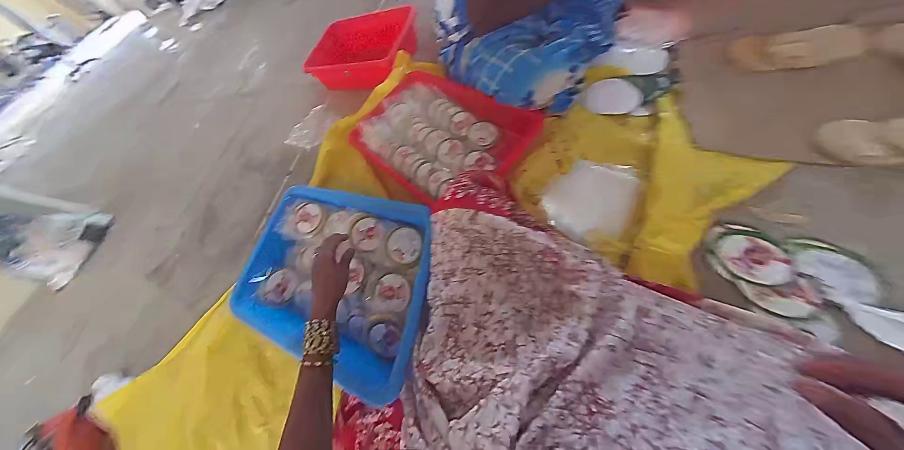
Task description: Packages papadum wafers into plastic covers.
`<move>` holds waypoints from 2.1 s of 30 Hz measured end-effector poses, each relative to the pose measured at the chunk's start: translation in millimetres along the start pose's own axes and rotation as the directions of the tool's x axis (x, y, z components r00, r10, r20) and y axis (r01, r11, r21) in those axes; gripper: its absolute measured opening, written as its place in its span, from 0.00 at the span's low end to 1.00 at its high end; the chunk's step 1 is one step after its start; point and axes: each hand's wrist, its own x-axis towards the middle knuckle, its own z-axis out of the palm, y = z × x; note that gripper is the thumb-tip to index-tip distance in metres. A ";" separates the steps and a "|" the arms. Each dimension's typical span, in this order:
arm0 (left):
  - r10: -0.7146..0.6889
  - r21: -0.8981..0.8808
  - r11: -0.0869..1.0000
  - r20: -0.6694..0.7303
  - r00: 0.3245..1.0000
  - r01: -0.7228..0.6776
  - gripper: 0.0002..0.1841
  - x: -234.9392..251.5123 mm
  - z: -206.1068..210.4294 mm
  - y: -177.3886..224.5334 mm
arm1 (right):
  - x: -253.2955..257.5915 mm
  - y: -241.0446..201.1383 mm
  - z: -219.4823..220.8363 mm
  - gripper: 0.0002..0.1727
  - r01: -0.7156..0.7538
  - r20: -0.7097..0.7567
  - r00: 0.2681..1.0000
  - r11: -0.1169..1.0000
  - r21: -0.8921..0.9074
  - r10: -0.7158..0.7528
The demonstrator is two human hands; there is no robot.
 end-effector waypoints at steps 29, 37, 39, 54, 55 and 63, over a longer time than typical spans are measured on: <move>0.388 -0.146 0.920 0.463 0.797 -0.363 0.20 11.8 260.5 352.3 | -4.8 124.0 42.7 0.10 -0.590 -0.429 0.735 0.807 -0.024 0.525; 0.500 -0.934 0.253 0.348 0.793 0.250 0.12 -60.2 189.7 357.6 | -0.3 100.8 50.2 0.31 -0.243 -0.374 0.728 0.726 0.643 0.575; 0.575 -0.930 0.183 0.364 0.733 0.319 0.12 -77.8 175.0 356.8 | 8.6 82.1 54.3 0.50 -0.142 -0.282 0.784 0.602 0.786 0.553; 0.805 -0.879 0.300 0.442 0.396 0.370 0.20 -111.8 150.7 330.5 | 11.2 4.7 30.3 0.17 -0.053 -0.433 0.705 0.650 0.758 0.562; 0.773 -0.877 0.301 0.454 0.443 0.374 0.15 -115.7 150.3 330.5 | 9.9 3.8 32.5 0.18 -0.067 -0.449 0.710 0.687 0.724 0.542; 0.919 -0.960 0.264 0.280 0.279 0.093 0.41 -90.4 143.5 338.0 | -0.9 -5.1 32.9 0.15 0.078 -0.396 0.917 0.948 0.308 0.053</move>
